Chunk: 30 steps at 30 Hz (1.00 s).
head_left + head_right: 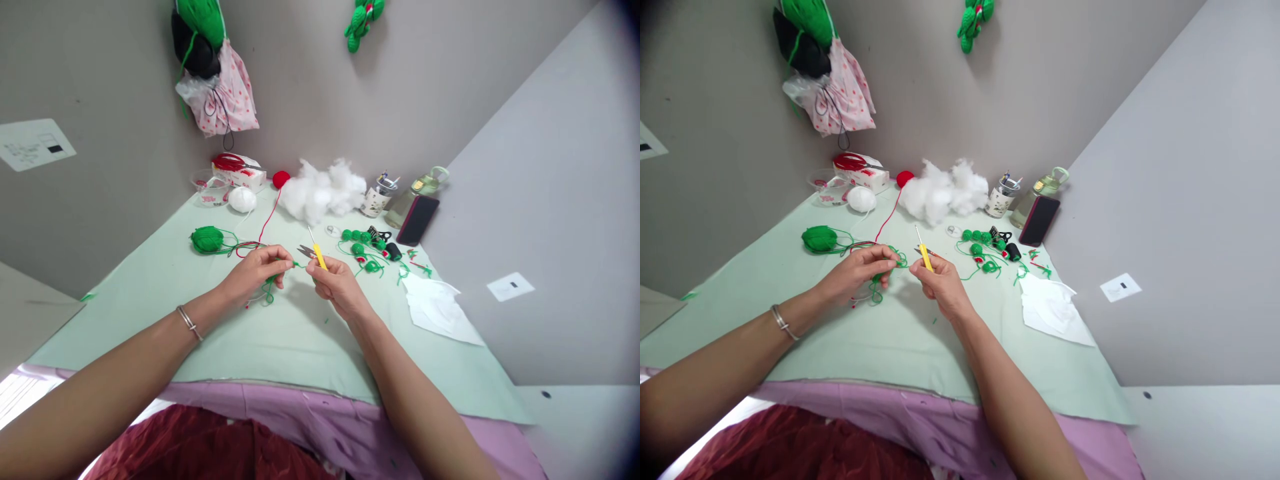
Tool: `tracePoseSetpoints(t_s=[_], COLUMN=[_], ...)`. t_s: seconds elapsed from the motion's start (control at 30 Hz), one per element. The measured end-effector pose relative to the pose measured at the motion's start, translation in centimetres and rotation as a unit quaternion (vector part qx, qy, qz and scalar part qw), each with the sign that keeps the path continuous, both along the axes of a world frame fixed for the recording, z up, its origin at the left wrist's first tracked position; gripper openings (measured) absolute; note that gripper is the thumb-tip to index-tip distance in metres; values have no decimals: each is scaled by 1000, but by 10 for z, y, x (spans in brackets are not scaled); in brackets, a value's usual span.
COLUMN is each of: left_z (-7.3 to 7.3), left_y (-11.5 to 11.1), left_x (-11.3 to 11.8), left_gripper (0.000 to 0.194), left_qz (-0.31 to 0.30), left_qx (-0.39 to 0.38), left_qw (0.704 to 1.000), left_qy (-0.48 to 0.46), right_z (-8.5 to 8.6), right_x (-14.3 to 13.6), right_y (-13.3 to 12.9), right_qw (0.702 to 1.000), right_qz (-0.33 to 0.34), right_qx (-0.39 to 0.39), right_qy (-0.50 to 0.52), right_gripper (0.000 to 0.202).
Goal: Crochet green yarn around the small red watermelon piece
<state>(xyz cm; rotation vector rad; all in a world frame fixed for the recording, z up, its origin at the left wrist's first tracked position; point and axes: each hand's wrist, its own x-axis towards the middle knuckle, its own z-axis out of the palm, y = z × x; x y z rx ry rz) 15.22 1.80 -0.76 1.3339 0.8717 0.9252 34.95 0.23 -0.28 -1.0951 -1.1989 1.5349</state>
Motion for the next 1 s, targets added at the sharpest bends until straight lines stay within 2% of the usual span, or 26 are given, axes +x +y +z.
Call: tracePoseSetpoints(t_s=[0.3, 0.43, 0.57, 0.7, 0.87, 1.0], left_z=[-13, -11, -8, -7, -10, -13], left_y=[0, -3, -7, -9, -8, -6], left_x=[5, 8, 9, 10, 11, 11], left_gripper=[28, 27, 19, 12, 1, 2], left_qz=[-12, 26, 77, 82, 65, 48], left_qx=[28, 69, 143, 195, 201, 169], left_qw=[999, 996, 985, 974, 973, 982], left_qy=[33, 48, 57, 80, 88, 72], right_z=[-5, -7, -8, -8, -8, -8], right_x=[-2, -2, -2, -2, -3, -4], right_y=[-3, -2, -1, -1, -2, -3], right_qw=[998, 997, 997, 997, 995, 991], right_qz=[4, -13, -18, -14, 3, 23], right_qx=[56, 59, 57, 59, 63, 70], right_qy=[-39, -43, -45, -55, -78, -108], right_gripper=[31, 32, 33, 33, 32, 25])
